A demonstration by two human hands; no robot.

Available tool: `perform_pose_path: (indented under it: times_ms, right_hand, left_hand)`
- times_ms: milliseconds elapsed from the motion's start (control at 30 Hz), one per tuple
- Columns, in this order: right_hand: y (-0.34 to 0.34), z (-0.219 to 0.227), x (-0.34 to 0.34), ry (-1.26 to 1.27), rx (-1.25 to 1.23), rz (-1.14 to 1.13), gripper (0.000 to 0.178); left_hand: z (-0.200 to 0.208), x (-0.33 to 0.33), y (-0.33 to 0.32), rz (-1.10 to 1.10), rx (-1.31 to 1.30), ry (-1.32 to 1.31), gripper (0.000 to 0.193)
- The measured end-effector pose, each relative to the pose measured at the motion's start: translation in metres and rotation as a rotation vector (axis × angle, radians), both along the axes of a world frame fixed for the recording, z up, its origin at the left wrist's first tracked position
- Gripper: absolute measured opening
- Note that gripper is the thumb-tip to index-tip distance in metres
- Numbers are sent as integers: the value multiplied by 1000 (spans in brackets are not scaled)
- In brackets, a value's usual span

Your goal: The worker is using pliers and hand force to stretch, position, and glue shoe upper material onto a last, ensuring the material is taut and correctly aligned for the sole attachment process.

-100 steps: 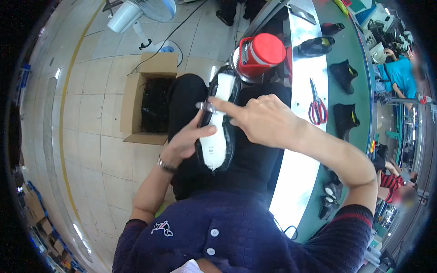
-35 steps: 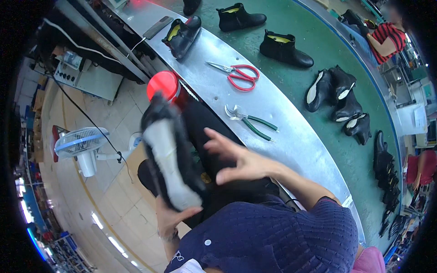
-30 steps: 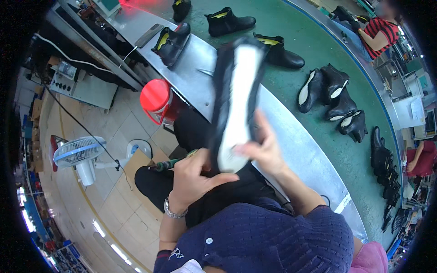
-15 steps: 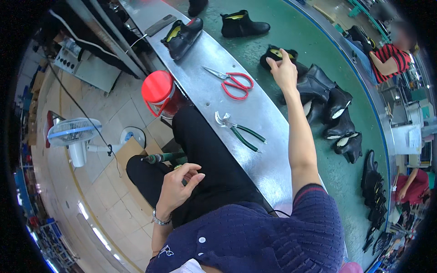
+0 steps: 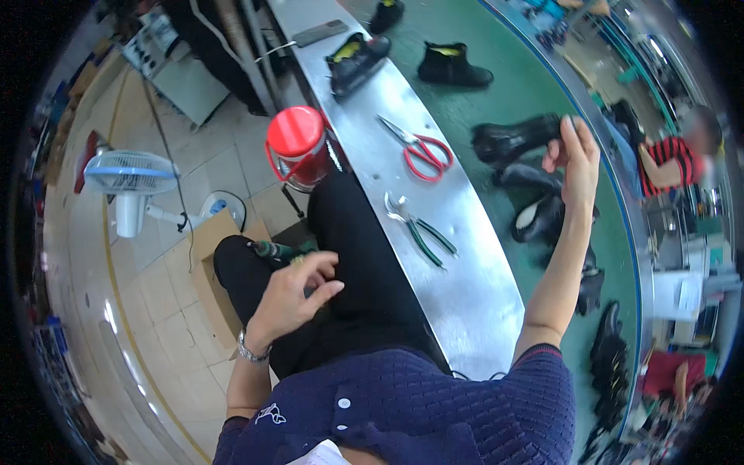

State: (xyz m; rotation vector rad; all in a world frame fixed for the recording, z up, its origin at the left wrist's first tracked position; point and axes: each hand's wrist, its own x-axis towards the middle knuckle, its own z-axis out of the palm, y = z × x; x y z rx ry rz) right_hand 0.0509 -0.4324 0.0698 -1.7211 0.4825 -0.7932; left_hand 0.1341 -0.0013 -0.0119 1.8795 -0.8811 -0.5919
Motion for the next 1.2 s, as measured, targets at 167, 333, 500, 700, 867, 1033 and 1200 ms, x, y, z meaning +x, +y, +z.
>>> perform_pose_path:
  times_ms: [167,333,500,700,867,1033,1200]
  right_hand:
    - [114,50,25,15,199,290,20]
    - [186,24,68,217,326,791,23]
    - [247,-26,103,309,392,932,27]
    - [231,-103,87,353,-132,601,25]
    - [166,-176,4,799,-915,242,60]
    - [159,-185,-32,923,-805,179,62]
    - [136,-195,-33,770,284,272,45]
  left_hand:
    - [26,24,-43,-136,-179,-195,86]
    - [-1,18,-24,-182,-422,187,106]
    - [-46,-4,37,111,-483,323,109]
    - [-71,-17,72,303,-551,340,119]
    - [-61,-25,115,646,-371,413,112]
    - [-69,-16,158,845,-456,903,58]
    - [-20,20,116,633,-250,911,67]
